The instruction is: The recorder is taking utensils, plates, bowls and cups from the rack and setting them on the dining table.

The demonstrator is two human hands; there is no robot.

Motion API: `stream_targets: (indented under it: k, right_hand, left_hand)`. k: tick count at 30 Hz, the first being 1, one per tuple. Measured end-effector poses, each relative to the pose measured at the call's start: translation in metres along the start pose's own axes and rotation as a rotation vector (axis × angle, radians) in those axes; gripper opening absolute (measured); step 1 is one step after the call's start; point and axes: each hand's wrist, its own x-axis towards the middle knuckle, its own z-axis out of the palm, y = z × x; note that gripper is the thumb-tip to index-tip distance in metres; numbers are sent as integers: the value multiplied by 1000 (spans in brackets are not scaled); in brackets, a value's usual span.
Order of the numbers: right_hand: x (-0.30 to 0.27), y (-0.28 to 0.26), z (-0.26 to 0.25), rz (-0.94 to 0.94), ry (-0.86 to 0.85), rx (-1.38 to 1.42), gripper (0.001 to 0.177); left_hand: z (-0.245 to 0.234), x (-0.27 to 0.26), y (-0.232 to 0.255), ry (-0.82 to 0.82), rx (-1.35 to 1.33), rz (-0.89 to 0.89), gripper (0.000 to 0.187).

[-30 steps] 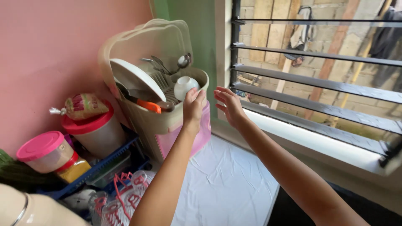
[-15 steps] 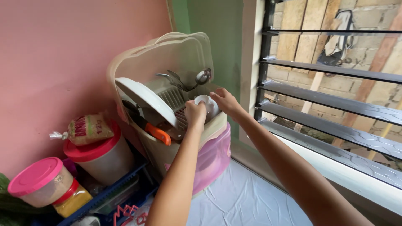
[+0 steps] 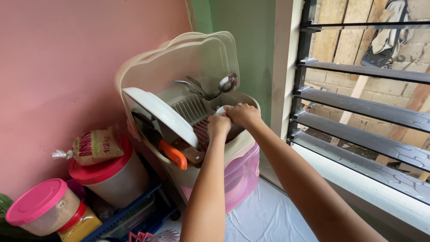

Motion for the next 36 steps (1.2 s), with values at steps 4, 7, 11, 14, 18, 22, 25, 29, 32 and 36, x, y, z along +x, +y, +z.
stream_targets:
  k: [4, 7, 11, 14, 18, 22, 25, 29, 32, 36]
  right_hand:
    - [16, 6, 12, 11, 5, -15, 76]
    - [26, 15, 14, 13, 49, 99, 83]
    - [6, 26, -3, -171, 105, 492, 94]
    - [-25, 31, -21, -366, 205, 648, 95]
    - [-80, 26, -45, -716, 553, 542, 86]
    - [-144, 14, -72, -882, 660, 495, 86]
    - [-186, 10, -76, -942, 737, 303, 88]
    - [-232, 14, -65, -979, 868, 146, 93]
    - [-267, 17, -66, -912, 896, 204, 97]
    - [-302, 21, -57, -809, 874, 477, 111]
  left_hand:
    - [-11, -23, 13, -30, -232, -130, 75]
    - [11, 15, -2, 38, -414, -149, 80]
    - [-6, -4, 9, 93, -827, -132, 73]
    - [-42, -53, 28, -29, -958, -167, 78]
    - [-42, -30, 13, -279, -1158, 48, 94]
    - [-60, -41, 9, -477, -1305, 149, 97]
    - [-94, -100, 21, -578, -1311, 43, 91]
    - [-101, -139, 15, -666, -1430, 172, 71]
    - [-93, -155, 4, -639, -1554, 195, 56]
    - [-80, -171, -22, -550, -1728, 189, 41]
